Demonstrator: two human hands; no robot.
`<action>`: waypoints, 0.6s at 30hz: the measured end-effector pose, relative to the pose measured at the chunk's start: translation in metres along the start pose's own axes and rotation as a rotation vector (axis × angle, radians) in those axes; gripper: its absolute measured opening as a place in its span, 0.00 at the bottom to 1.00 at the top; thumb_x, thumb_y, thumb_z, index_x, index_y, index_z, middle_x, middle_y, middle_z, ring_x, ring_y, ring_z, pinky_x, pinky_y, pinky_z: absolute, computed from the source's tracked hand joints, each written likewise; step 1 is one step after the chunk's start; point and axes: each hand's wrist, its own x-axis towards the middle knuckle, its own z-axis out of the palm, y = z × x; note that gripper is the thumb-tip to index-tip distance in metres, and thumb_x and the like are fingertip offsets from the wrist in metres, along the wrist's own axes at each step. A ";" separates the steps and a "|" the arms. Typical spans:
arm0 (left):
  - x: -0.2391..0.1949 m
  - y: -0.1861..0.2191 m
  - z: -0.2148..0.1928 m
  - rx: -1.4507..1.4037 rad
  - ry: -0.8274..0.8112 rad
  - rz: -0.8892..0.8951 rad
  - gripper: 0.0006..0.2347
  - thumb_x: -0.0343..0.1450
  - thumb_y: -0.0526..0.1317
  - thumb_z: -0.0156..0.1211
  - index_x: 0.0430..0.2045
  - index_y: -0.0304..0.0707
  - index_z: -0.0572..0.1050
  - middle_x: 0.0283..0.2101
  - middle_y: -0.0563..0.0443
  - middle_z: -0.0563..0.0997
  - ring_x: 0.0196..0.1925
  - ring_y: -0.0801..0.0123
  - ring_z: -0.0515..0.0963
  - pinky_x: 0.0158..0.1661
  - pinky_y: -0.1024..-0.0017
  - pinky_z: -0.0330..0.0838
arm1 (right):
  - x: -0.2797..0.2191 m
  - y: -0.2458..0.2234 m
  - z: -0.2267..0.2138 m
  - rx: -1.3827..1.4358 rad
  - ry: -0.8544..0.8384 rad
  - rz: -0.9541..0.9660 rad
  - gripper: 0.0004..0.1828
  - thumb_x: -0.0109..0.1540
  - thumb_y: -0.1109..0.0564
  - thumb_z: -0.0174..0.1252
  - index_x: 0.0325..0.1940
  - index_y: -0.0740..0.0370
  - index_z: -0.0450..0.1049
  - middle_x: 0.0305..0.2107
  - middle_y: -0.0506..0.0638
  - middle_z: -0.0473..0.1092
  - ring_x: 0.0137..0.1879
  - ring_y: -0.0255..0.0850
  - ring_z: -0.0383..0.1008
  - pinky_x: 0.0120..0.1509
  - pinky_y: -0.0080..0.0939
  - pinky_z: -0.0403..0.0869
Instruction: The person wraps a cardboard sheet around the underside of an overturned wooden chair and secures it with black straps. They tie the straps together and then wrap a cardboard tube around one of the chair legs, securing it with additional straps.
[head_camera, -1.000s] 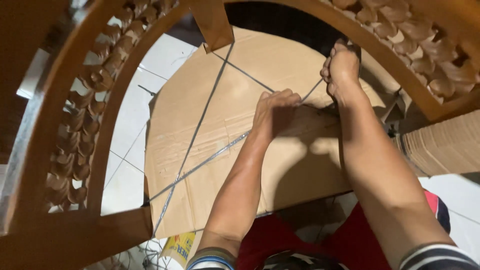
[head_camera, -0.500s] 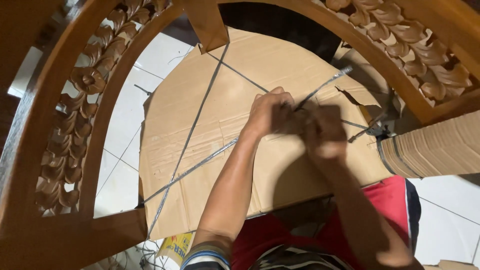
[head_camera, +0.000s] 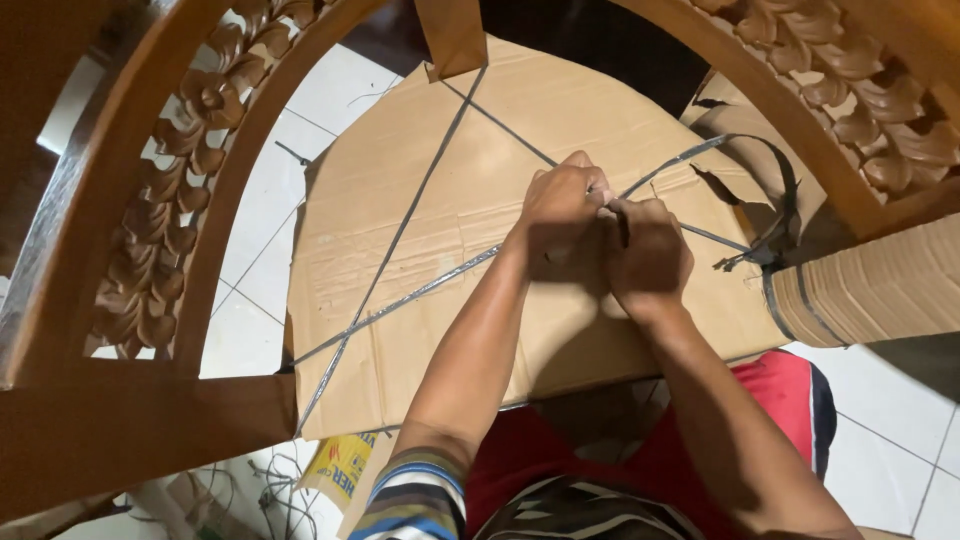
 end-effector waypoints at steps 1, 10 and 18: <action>-0.004 0.002 -0.005 -0.001 0.002 0.005 0.08 0.73 0.46 0.52 0.31 0.50 0.80 0.44 0.57 0.76 0.53 0.56 0.79 0.55 0.60 0.65 | -0.002 -0.002 0.001 -0.003 0.005 0.001 0.18 0.71 0.37 0.47 0.60 0.40 0.72 0.46 0.45 0.65 0.58 0.45 0.69 0.64 0.56 0.73; -0.013 0.002 -0.013 -0.034 0.008 0.107 0.09 0.72 0.43 0.52 0.30 0.44 0.80 0.41 0.52 0.77 0.50 0.52 0.80 0.52 0.57 0.67 | -0.003 0.003 0.014 0.059 0.393 -0.188 0.07 0.64 0.43 0.63 0.40 0.42 0.74 0.31 0.41 0.62 0.45 0.40 0.72 0.46 0.48 0.79; -0.022 0.003 -0.018 -0.065 0.041 0.164 0.09 0.70 0.41 0.54 0.26 0.39 0.80 0.39 0.44 0.77 0.48 0.41 0.81 0.49 0.48 0.69 | -0.007 -0.009 0.031 -0.040 0.553 -0.345 0.13 0.66 0.49 0.53 0.32 0.58 0.66 0.32 0.49 0.60 0.40 0.49 0.69 0.43 0.49 0.71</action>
